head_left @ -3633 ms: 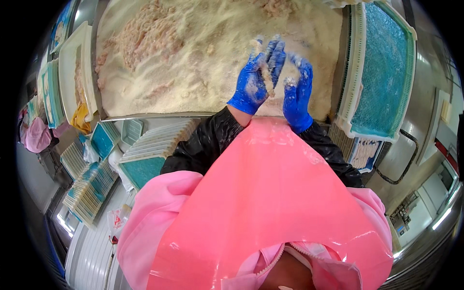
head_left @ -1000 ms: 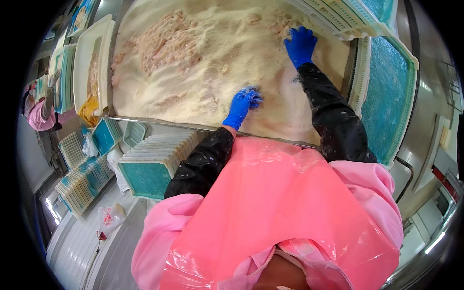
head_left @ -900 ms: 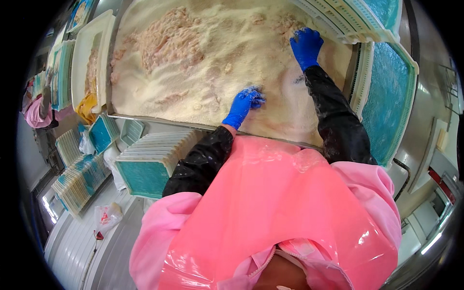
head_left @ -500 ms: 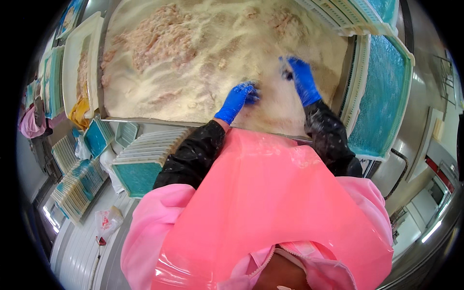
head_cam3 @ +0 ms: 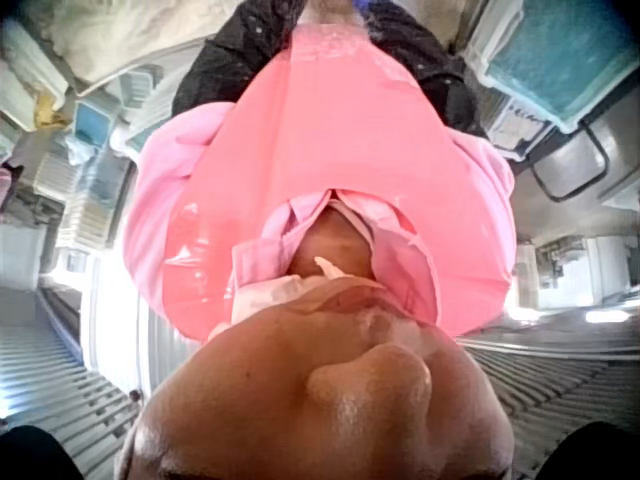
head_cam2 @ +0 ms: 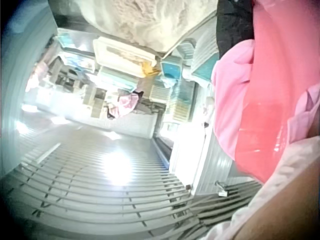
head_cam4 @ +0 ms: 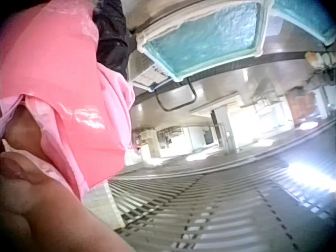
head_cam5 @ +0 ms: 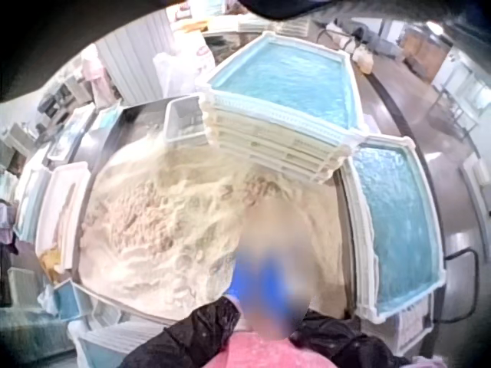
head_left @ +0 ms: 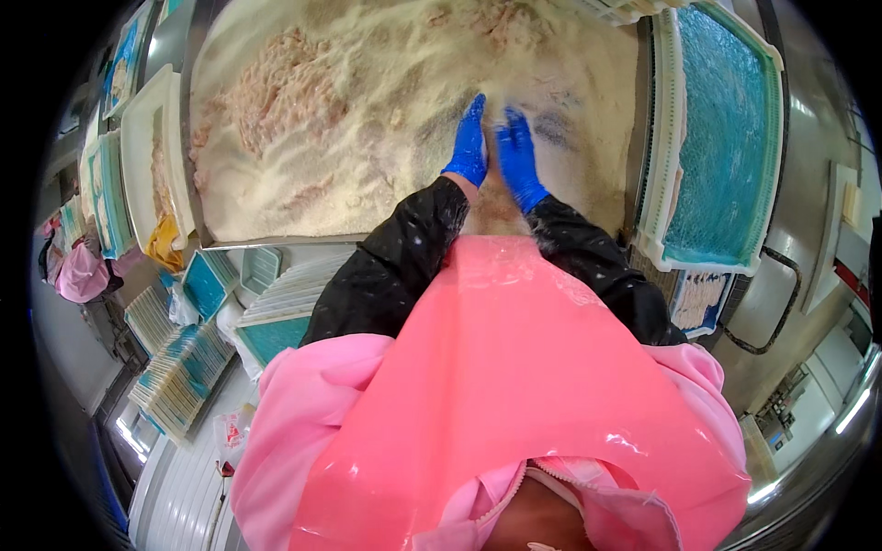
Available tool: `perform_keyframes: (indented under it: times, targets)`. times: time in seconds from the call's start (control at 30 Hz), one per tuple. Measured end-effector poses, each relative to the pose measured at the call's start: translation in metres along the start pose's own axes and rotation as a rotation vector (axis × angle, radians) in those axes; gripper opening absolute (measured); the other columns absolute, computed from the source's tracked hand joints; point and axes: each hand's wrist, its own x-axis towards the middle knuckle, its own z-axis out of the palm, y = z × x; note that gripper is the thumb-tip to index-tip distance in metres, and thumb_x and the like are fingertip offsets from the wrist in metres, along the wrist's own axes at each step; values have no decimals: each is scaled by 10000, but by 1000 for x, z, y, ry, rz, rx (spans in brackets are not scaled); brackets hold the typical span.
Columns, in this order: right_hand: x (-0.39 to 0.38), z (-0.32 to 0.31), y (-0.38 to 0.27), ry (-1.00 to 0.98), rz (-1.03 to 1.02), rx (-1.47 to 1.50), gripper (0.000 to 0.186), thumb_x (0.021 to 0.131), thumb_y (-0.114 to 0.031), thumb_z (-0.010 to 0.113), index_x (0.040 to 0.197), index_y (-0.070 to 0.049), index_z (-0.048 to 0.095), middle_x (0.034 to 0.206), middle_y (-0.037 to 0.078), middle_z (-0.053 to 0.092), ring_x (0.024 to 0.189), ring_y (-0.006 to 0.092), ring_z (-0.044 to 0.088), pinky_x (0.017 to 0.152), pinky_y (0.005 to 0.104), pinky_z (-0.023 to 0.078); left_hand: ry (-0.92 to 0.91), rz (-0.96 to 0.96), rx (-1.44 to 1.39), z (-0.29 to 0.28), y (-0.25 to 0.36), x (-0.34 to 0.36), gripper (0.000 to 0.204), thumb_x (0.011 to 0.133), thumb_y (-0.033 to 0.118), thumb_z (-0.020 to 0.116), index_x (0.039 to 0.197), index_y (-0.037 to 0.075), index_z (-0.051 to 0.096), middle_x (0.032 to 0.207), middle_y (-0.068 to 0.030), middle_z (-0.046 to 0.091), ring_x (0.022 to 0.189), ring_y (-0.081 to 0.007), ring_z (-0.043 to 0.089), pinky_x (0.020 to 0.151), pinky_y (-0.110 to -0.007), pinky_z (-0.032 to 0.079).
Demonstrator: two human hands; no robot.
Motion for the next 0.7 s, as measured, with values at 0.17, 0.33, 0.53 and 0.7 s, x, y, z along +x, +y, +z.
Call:
perform_keyframes:
  times: [0.17,0.33,0.53,0.7]
  targets:
    - [10,-18,17,-76,-271,-527,475,867,-307,482,1282,-82,428,1335,152,386,1218,298,361,1056,411,165,-454,-159,-183,-31,-23,10,409,918,392,392,1112,60,533,1007,-113,585,939,-247,535,851,-330,423]
    - [-18,-15,-3,-200,-346,-399,511,859,-322,456,1322,-120,378,1387,140,312,1284,316,256,1059,439,127,-237,-525,-360,14,-2,-32,535,905,493,344,1197,65,479,1090,-111,560,975,-278,522,878,-362,408]
    - [4,-53,12,-45,-178,-641,348,793,-327,558,1058,-103,580,1160,121,517,1124,311,428,958,443,283,-306,-495,-376,0,15,-41,708,865,599,286,1288,39,382,1263,-153,449,1106,-306,450,981,-413,330]
    - [-7,-62,17,31,32,-259,290,781,-299,625,940,-55,624,925,113,611,881,273,559,803,388,432,-669,-678,-522,-29,5,-39,686,881,576,247,1285,35,371,1228,-186,466,1091,-326,464,928,-434,369]
